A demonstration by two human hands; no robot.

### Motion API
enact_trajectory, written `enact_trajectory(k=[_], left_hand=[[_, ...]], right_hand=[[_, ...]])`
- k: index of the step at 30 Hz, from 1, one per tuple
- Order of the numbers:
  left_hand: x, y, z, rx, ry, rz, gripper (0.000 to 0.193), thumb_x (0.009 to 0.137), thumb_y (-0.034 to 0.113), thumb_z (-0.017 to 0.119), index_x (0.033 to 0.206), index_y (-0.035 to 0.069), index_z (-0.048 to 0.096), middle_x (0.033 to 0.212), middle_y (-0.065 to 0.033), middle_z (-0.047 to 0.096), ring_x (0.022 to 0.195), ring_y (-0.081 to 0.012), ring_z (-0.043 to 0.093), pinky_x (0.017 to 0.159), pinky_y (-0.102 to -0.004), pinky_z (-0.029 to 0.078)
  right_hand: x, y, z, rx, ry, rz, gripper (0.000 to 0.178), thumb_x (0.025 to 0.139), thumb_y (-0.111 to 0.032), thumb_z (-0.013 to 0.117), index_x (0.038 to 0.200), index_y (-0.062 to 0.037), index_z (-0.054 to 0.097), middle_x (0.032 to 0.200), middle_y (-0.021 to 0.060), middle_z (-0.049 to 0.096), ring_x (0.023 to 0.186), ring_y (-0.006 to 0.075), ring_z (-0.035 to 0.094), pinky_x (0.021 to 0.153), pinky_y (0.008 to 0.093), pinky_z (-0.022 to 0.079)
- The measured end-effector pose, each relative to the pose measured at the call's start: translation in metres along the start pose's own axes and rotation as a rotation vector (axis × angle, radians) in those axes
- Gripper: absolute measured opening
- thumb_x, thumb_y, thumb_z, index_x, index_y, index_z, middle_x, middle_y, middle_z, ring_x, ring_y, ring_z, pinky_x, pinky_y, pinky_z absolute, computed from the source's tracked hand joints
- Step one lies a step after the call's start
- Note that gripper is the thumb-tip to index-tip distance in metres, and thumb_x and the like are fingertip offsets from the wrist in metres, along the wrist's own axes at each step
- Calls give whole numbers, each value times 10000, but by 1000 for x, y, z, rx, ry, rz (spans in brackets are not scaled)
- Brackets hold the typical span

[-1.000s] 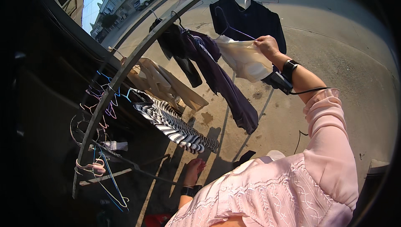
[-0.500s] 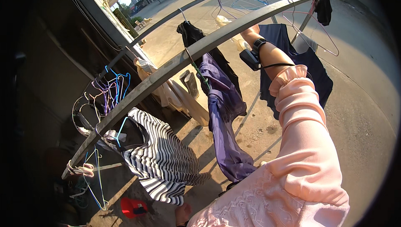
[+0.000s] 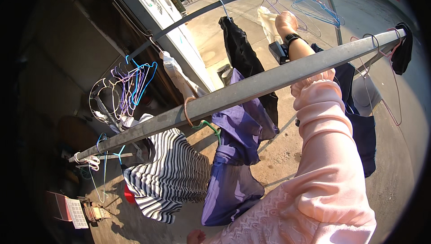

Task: The person hangs a white shirt and a dark garment on a metal clothes rack using hangers. They then carry a red basin and a bucket with a ladle, moving between the outdoor yard and an indoor storage area.

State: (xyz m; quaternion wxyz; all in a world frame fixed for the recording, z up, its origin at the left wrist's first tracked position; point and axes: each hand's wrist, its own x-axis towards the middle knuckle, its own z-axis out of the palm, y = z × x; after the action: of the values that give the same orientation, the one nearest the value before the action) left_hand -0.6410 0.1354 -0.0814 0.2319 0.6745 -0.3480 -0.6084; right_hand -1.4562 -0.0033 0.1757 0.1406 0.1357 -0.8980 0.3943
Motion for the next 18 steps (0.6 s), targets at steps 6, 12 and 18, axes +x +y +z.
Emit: enact_trajectory(k=[6,12,18], left_hand=[[-18,-2,8,40,-8,16,208,787,201,545,648,51,506,592,-7,475,524,-101,435,485,-262,387],[-4,-3,10,114,-72,-27,218,806,221,535,712,30,576,661,-35,544,583,-128,502,540,-268,427],[3,0,19,106,-11,-26,228,808,228,541,777,13,611,697,-52,576,617,-147,533,568,-275,441]], right_hand=[[8,15,9,-3,10,60,236,761,-202,495,888,-91,661,963,154,611,924,308,588,786,370,461],[-6,33,9,-93,-16,33,256,811,-231,509,940,-59,648,1011,158,610,961,294,588,815,370,461],[-14,41,-3,-153,126,-119,328,845,-350,460,1039,-115,580,1110,121,542,1088,296,469,891,406,381]])
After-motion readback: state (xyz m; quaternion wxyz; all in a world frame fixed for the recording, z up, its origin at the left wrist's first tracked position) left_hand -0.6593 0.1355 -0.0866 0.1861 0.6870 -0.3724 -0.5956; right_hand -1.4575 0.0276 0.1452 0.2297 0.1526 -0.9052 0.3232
